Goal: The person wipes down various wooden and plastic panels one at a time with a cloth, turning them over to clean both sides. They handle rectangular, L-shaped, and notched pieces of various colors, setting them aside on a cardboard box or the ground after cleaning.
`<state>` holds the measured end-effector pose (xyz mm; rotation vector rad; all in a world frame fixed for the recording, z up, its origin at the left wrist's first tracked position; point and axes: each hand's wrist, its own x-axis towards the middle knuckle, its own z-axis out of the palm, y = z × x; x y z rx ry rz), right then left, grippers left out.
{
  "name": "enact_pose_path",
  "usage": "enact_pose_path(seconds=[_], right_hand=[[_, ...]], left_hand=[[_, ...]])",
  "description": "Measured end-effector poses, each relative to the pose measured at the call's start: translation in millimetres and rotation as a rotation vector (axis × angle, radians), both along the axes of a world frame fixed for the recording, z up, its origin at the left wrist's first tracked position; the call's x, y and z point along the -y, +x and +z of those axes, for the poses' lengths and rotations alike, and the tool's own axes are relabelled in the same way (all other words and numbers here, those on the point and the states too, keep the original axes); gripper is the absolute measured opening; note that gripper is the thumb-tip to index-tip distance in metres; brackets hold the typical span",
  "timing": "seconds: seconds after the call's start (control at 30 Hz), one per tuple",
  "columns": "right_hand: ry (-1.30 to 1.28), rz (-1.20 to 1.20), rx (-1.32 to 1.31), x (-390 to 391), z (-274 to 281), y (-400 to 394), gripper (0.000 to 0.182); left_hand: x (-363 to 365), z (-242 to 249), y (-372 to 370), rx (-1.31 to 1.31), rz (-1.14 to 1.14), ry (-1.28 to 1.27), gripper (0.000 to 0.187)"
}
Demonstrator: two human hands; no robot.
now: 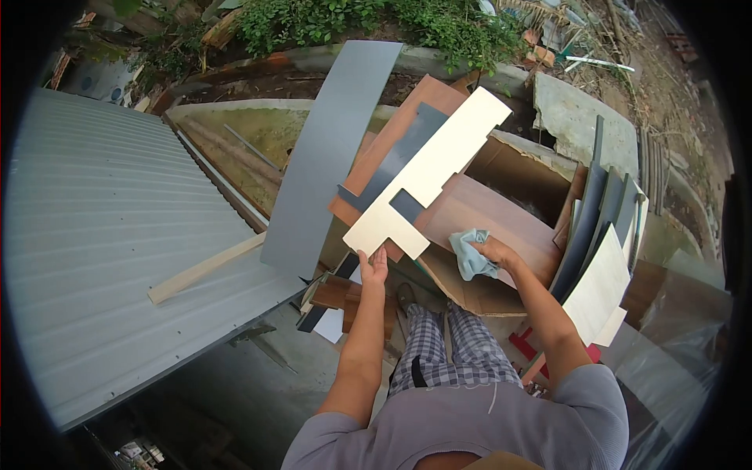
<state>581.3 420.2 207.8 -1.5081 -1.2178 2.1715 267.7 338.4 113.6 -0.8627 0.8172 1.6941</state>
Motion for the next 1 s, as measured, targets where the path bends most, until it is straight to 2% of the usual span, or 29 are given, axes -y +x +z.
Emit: enact_pose_path(seconds=[0.07, 0.13, 0.17, 0.2, 0.27, 0.3, 0.37, 0.4, 0.43, 0.47, 0.5, 0.53, 0.57, 0.6, 0.63, 0.7, 0.77, 0.8, 0.83, 0.87, 0.9, 1.0], right_hand=[[-0.032, -0.038, 0.064, 48.7, 9.8, 15.2, 0.032], [-0.099, -0.081, 0.139, 92.1, 31.1, 21.7, 0.035], [-0.103, -0.181, 0.077, 112.6, 35.3, 23.4, 0.036], [-0.095, -0.225, 0.081, 124.7, 43.0, 20.2, 0.036], [0.047, -0.467, 0.146, 151.1, 62.0, 9.3, 0.036], [0.099, -0.588, 0.163, 159.5, 60.1, 1.8, 0.035], [0.139, -0.729, 0.033, 160.5, 102.5, -26.6, 0.033], [0.220, -0.709, -0.044, 160.8, 104.7, -41.4, 0.036], [0.224, -0.635, -0.050, 163.7, 99.1, -57.8, 0.043], [0.418, -0.579, 0.094, 165.2, 93.3, -77.0, 0.052], [0.621, -0.498, 0.182, 165.8, 92.7, -91.8, 0.056], [0.788, -0.515, 0.408, 169.9, 94.2, -103.7, 0.058], [0.858, -0.566, 0.544, 169.3, 94.8, -105.0, 0.055], [0.918, -0.610, 0.685, 170.3, 93.8, -102.6, 0.052], [0.920, -0.642, 0.695, 171.5, 104.4, -93.2, 0.052], [0.888, -0.610, 0.681, 176.1, 132.0, -68.0, 0.045], [0.701, -0.735, 0.794, 186.1, 133.0, -43.9, 0.042], [0.491, -0.825, 0.706, 186.8, 115.7, -23.1, 0.044], [0.393, -0.934, 0.505, 197.5, 124.4, -2.3, 0.048], [0.345, -1.070, 0.443, 208.9, 117.7, 12.3, 0.048], [0.498, -1.211, 0.249, 221.3, 88.1, 28.4, 0.047], [0.294, -1.392, -0.069, 272.2, 98.0, 65.5, 0.044]], left_hand=[[-3.1, 0.5, 0.4, -0.008, -0.022, -0.013, 0.068], [-4.9, 15.5, -1.4, 0.132, 0.040, -0.228, 0.077], [-1.4, 13.3, -3.8, 0.092, -0.148, -0.226, 0.085], [0.8, 23.3, -0.8, 0.093, -0.193, -0.218, 0.085], [2.7, 53.8, 19.4, 0.191, -0.363, -0.279, 0.088], [11.3, 64.6, 35.2, 0.069, -0.550, -0.219, 0.089], [24.5, 112.8, 76.1, -0.065, -0.908, -0.180, 0.081], [32.3, 131.2, 95.6, -0.104, -1.056, -0.197, 0.075], [39.5, 113.1, 109.8, 0.015, -1.116, 0.115, 0.063], [43.8, 90.3, 119.4, 0.142, -1.156, 0.426, 0.053], [48.6, 87.5, 122.4, 0.200, -1.147, 0.490, 0.037], [42.5, 115.9, 127.7, 0.398, -1.134, 1.028, 0.043], [41.2, 143.2, 132.0, 0.404, -1.171, 1.037, 0.043], [43.0, 168.9, 136.6, 0.398, -1.190, 0.924, 0.045], [46.0, 189.6, 141.3, 0.388, -1.205, 0.810, 0.047], [59.2, 217.6, 146.0, 0.349, -1.220, 0.561, 0.052], [70.2, 231.8, 153.3, 0.349, -1.326, 0.534, 0.056], [74.8, 239.2, 159.0, 0.356, -1.406, 0.514, 0.060], [79.8, 250.0, 164.6, 0.274, -1.480, 0.550, 0.064], [83.0, 260.2, 170.2, 0.271, -1.489, 0.547, 0.064], [83.6, 270.0, 176.6, 0.250, -1.538, 0.614, 0.065], [72.6, 271.4, 202.8, 0.197, -1.587, 0.697, 0.076]])
